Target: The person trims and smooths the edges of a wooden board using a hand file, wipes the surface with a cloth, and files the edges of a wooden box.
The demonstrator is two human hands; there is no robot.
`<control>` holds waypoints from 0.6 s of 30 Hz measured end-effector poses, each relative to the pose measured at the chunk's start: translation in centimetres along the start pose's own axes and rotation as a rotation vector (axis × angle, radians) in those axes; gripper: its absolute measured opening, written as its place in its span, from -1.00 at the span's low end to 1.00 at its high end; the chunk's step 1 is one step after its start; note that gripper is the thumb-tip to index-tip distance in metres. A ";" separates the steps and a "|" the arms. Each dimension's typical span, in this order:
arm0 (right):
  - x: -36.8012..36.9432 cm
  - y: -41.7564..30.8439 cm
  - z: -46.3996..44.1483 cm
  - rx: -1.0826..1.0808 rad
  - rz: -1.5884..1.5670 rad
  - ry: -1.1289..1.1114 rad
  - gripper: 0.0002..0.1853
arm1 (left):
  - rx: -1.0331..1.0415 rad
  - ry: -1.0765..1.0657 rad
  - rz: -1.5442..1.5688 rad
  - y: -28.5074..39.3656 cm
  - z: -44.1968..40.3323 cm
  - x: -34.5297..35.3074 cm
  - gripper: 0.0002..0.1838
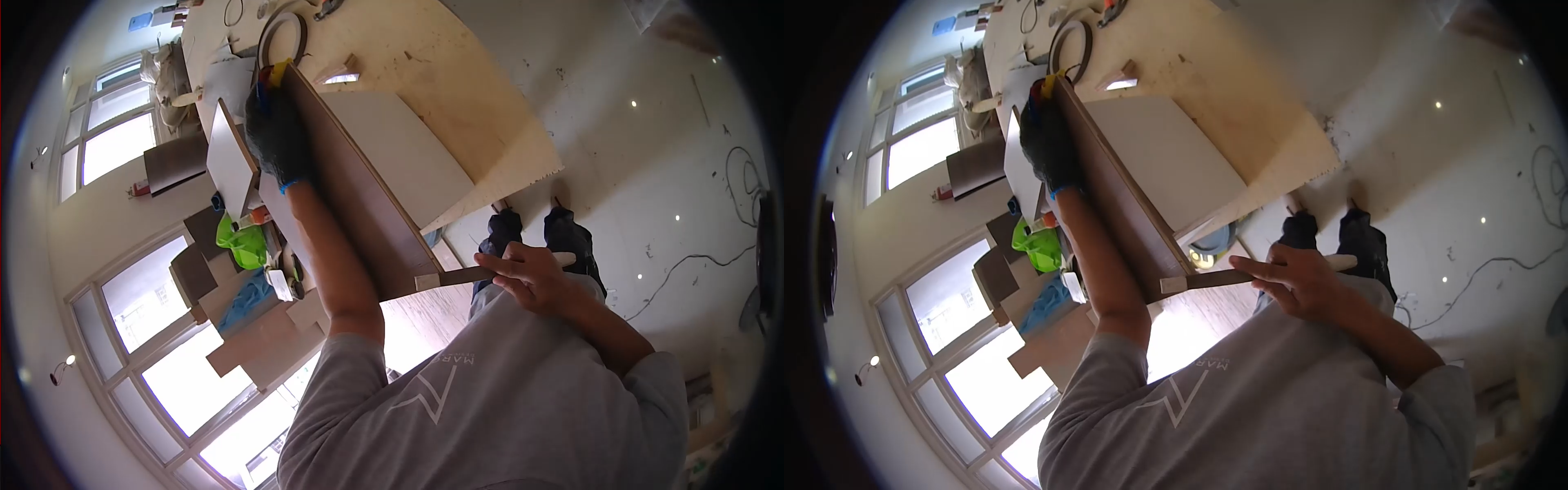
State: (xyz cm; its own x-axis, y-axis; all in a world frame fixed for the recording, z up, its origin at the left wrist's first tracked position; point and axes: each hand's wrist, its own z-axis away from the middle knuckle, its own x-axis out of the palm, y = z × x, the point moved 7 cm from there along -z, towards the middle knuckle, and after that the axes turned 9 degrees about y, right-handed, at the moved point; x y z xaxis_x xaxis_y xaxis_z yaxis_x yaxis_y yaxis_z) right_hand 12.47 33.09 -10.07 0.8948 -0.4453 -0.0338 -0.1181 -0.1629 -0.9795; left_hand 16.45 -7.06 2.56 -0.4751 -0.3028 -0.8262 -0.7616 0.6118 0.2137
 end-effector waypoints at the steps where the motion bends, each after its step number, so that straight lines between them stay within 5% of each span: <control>1: -0.1 0.0 0.3 -0.010 0.018 -0.013 -0.36 | 0.027 0.009 -0.007 0.1 0.0 0.0 -0.58; 18: 1.6 -1.4 -4.5 -0.051 -0.093 0.120 -0.37 | 0.067 -0.016 0.026 -0.3 -0.6 0.8 -0.56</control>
State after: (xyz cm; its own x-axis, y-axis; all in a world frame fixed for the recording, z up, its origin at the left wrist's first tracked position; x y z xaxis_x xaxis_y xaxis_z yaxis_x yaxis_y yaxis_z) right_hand 12.14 28.66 -7.88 0.8452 -0.5279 0.0837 -0.0616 -0.2518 -0.9658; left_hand 16.02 -7.90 2.14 -0.4870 -0.2745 -0.8291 -0.7177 0.6668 0.2008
